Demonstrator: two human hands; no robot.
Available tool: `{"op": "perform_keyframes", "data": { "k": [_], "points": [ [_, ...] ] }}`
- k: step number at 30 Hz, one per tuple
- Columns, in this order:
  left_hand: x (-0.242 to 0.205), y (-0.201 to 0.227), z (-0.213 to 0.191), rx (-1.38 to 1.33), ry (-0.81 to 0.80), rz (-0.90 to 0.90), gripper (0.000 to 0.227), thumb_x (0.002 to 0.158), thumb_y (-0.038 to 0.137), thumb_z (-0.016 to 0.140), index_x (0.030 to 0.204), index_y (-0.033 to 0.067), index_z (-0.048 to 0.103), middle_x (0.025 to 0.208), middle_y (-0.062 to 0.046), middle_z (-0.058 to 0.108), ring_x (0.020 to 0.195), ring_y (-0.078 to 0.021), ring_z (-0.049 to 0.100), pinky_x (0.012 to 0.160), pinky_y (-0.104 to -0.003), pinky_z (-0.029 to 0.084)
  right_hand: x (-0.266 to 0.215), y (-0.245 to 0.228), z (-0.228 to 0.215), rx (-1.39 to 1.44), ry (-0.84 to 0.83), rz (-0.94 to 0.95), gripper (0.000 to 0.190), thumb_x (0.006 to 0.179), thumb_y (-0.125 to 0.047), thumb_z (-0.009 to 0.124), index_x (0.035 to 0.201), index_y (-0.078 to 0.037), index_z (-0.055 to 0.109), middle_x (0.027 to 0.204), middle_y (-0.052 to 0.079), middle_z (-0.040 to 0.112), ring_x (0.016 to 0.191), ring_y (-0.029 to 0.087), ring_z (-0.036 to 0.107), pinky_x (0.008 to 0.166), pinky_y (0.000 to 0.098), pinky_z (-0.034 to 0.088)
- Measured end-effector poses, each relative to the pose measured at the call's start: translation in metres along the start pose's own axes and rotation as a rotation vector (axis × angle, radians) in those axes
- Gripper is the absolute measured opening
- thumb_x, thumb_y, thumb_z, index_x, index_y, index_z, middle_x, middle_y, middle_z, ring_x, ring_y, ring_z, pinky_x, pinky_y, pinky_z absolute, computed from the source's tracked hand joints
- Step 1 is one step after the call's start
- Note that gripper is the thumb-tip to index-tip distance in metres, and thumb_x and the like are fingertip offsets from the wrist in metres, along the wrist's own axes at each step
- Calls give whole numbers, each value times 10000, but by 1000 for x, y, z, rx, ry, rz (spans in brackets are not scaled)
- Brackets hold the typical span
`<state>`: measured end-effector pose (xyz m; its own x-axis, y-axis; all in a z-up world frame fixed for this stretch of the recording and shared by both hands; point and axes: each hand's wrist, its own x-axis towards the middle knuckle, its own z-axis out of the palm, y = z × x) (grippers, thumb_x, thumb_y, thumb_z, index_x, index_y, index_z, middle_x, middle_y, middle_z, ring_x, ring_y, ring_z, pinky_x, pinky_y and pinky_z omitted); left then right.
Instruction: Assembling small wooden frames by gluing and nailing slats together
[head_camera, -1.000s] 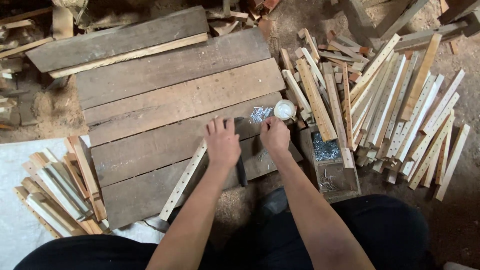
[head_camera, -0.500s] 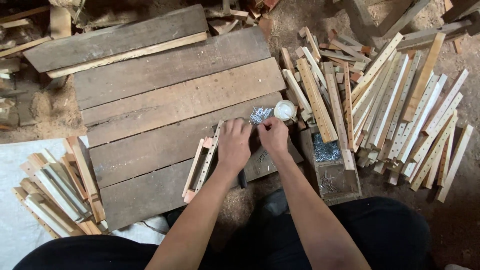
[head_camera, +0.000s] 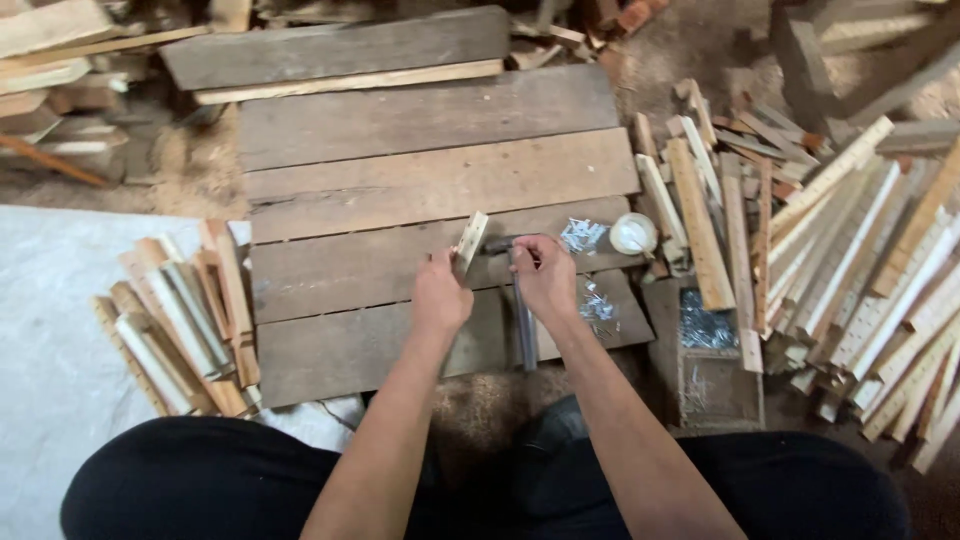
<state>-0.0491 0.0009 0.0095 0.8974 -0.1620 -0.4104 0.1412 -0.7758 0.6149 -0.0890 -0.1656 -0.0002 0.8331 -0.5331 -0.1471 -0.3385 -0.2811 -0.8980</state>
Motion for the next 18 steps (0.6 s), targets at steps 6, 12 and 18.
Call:
{"op": "perform_keyframes", "data": {
  "k": [6,12,18],
  "points": [
    [37,-34,-4,71,16,-7,495,878,177,573,1364,242,643,1267,-140,685,1199,-372,661,1022,-503,538,-7,-19,30,64,-151,90,154,909,-159,682,1029,-117,769,792,-5,732,709,107,712,702,292,561],
    [-11,-6,-22,125,192,142,381,1013,344,576,1327,129,572,1190,-155,584,1025,-363,707,851,-503,601,-20,-30,44,209,-160,72,170,888,-63,683,1032,-50,772,887,57,733,750,119,738,686,278,592],
    [5,-15,-8,296,151,72,212,1032,98,438,1180,116,589,1102,-101,634,939,-316,747,840,-462,606,-24,-31,45,269,-171,8,207,895,19,662,1078,9,758,944,96,687,750,142,732,706,261,598]
  ]
}}
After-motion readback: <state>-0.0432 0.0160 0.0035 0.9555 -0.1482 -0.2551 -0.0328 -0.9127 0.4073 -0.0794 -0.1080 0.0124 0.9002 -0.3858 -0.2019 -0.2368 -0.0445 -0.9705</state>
